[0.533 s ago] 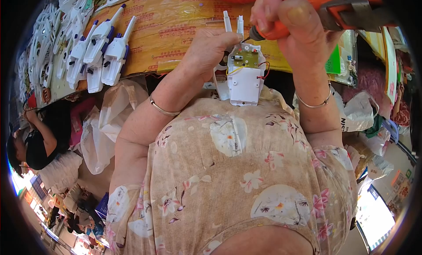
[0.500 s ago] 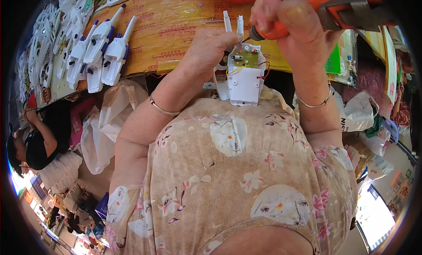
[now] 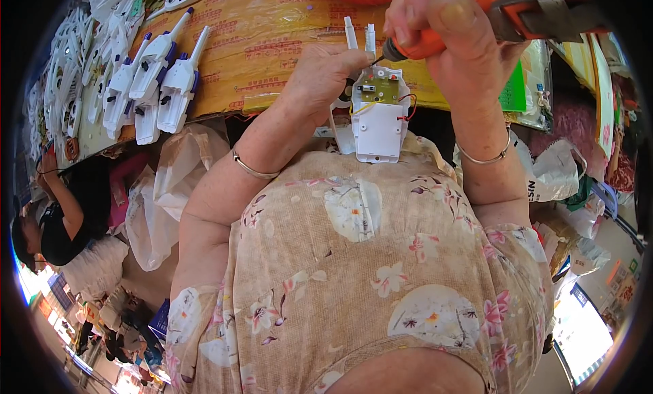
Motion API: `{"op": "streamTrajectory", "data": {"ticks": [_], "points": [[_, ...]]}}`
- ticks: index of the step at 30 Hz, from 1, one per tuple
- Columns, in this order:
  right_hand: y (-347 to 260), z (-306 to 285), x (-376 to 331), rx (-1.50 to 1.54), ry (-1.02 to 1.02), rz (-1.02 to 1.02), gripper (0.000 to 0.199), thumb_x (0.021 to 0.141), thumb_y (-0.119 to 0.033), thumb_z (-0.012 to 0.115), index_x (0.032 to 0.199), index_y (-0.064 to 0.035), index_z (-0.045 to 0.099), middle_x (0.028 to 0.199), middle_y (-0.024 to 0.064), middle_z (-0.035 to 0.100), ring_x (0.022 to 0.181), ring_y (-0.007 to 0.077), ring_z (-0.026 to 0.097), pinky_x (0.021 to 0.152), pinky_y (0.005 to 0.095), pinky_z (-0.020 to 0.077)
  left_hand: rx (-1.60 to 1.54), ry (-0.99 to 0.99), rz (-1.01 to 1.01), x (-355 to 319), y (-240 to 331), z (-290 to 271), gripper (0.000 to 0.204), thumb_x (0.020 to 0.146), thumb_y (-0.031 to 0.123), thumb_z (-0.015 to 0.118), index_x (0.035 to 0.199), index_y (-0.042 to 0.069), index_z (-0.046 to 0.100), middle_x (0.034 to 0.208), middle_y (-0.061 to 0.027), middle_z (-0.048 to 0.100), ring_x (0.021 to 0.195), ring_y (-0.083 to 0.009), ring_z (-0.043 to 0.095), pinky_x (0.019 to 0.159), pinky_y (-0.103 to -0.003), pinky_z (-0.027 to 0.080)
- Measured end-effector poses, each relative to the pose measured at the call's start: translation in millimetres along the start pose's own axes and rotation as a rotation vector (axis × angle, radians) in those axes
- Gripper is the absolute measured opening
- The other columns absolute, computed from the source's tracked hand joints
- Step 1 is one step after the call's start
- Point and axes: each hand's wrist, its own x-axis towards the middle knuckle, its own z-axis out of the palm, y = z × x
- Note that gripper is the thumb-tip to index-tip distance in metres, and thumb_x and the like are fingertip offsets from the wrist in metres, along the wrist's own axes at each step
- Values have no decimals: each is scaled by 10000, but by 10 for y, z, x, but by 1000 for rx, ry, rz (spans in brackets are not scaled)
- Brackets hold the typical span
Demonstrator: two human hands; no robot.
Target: Assembling plastic toy walkie-talkies by fitting internal components and outer shells.
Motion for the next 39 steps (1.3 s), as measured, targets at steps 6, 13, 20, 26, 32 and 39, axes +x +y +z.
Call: {"op": "streamTrajectory", "data": {"ticks": [6, 13, 20, 26, 32, 39], "points": [[232, 126, 125, 733, -130, -412, 390, 657, -132, 789, 914, -49, 508, 680, 7, 578, 585, 66, 538, 564, 208, 443, -11, -27, -1, 9, 8, 14, 125, 784, 98, 587, 716, 12, 648, 661, -24, 610, 555, -95, 545, 508, -256, 437], [-195, 20, -8, 66, -104, 2, 305, 653, -70, 787, 809, -30, 528, 688, 25, 570, 601, 76, 542, 553, 202, 442, 19, 8, 93, 44, -54, 37, 138, 790, 103, 581, 721, 6, 651, 669, -25, 614, 554, -96, 543, 510, -257, 435], [-130, -32, -68, 107, -101, 15, 340, 679, -104, 770, 858, 2, 500, 686, 45, 567, 593, 101, 550, 550, 208, 451, -14, 0, 100, 18, -92, 27, 150, 791, 94, 578, 734, -20, 656, 672, -41, 622, 574, -98, 560, 512, -256, 435], [-80, -231, 71, 447, -255, -77, 435, 793, -242, 693, 1049, 32, 473, 774, 91, 577, 634, 169, 573, 586, 276, 478, -40, -68, -19, -39, 27, -34, 146, 775, 92, 585, 790, -37, 650, 722, -66, 636, 604, -113, 579, 547, -247, 452], [83, -305, 190, 481, 21, -315, 446, 855, -268, 617, 1151, 27, 462, 882, 84, 588, 786, 175, 576, 677, 301, 474, 166, -228, 139, -101, 65, -67, 243, 697, 26, 634, 930, -42, 642, 829, -74, 654, 700, -125, 608, 623, -256, 490], [251, -528, -285, -261, -133, -28, 225, 884, -94, 558, 1095, -19, 560, 912, 26, 592, 781, 81, 535, 688, 202, 440, 113, -204, 98, -187, 208, -142, 263, 703, 2, 610, 963, -15, 644, 860, -55, 653, 730, -112, 596, 654, -250, 489]]}}
